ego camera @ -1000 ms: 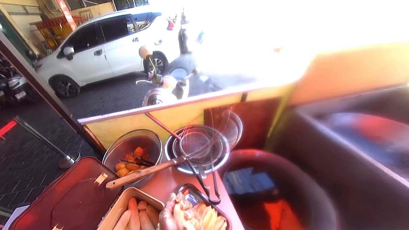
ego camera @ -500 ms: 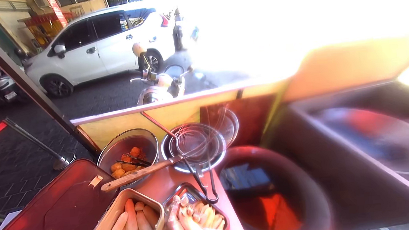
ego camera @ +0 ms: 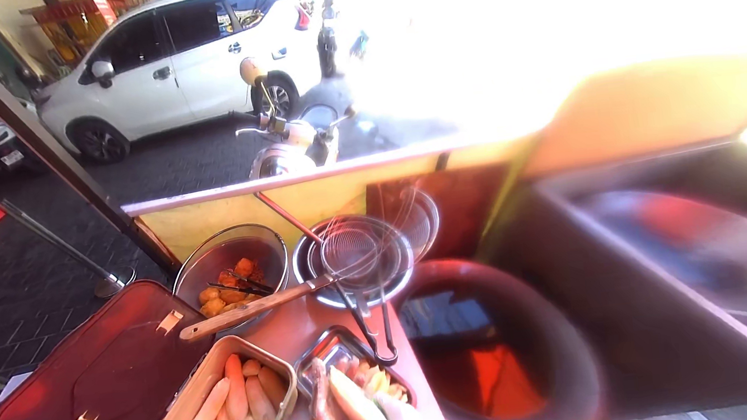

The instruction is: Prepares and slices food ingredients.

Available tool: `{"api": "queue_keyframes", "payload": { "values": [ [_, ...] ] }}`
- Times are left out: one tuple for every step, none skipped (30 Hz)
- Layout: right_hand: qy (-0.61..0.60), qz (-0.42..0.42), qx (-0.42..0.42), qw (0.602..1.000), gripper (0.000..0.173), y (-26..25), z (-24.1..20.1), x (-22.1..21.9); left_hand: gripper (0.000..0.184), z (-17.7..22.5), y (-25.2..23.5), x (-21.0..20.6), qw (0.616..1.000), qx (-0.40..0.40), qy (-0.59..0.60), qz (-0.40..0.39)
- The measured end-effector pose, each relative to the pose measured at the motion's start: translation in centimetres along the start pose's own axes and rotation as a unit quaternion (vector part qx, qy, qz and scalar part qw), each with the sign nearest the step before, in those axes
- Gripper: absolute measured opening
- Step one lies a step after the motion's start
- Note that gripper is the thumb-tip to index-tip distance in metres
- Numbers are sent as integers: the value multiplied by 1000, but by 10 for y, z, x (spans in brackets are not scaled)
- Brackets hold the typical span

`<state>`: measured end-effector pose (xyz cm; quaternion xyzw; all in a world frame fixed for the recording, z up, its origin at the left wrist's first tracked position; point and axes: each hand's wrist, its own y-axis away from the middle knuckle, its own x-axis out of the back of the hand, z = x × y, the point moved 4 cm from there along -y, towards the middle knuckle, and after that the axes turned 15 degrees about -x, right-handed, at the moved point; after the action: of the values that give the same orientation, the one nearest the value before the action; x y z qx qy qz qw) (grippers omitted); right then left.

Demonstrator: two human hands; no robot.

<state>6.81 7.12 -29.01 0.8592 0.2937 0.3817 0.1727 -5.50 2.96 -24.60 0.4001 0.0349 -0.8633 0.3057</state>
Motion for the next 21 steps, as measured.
{"api": "queue_keyframes", "payload": {
  "values": [
    [27,5,-24,999,39,-3,2,5,53,-15,-5,21,1000,10,0,-7],
    [54,13,-37,998,47,-8,5,9,48,-24,-5,34,999,36,-8,1],
    [75,19,-46,996,54,-13,11,10,44,-33,-4,45,997,71,-15,15],
    [84,20,-52,995,58,-17,18,10,40,-40,-3,57,994,103,-25,26],
    [85,15,-58,995,58,-20,25,10,40,-46,-4,68,990,125,-51,37],
    [78,12,-64,995,56,-23,32,9,41,-49,-8,76,985,132,-102,42],
    [69,10,-70,995,54,-25,40,8,39,-52,-13,81,977,116,-176,44],
    [57,9,-74,996,52,-26,48,6,37,-54,-19,86,959,89,-265,36],
    [42,9,-79,996,52,-27,57,5,36,-56,-26,89,934,67,-351,17],
    [29,13,-82,996,52,-27,68,3,37,-59,-33,90,905,50,-423,-5],
    [14,18,-86,996,52,-26,78,3,41,-63,-40,91,872,38,-487,-31],
    [1,23,-93,995,52,-23,86,3,46,-66,-47,89,830,28,-554,-65],
    [-7,27,-103,994,52,-21,93,3,51,-68,-53,85,780,29,-616,-104],
    [-13,28,-114,993,52,-18,99,4,54,-68,-56,78,729,34,-668,-142],
    [-22,27,-125,992,53,-15,104,6,57,-69,-60,70,678,45,-712,-179],
    [-30,28,-132,990,53,-13,109,7,58,-69,-62,62,637,45,-741,-207],
    [-38,32,-135,990,54,-12,114,8,56,-68,-63,54,610,32,-759,-224],
    [-48,38,-137,989,54,-12,119,8,53,-65,-64,48,594,12,-770,-233],
    [-58,44,-135,988,54,-13,124,8,50,-59,-64,40,588,-13,-774,-233],
    [-66,49,-133,988,55,-14,128,8,48,-52,-65,33,591,-37,-775,-223],
    [-72,54,-129,988,55,-14,130,8,46,-46,-67,29,600,-63,-771,-205]
  ]
}}
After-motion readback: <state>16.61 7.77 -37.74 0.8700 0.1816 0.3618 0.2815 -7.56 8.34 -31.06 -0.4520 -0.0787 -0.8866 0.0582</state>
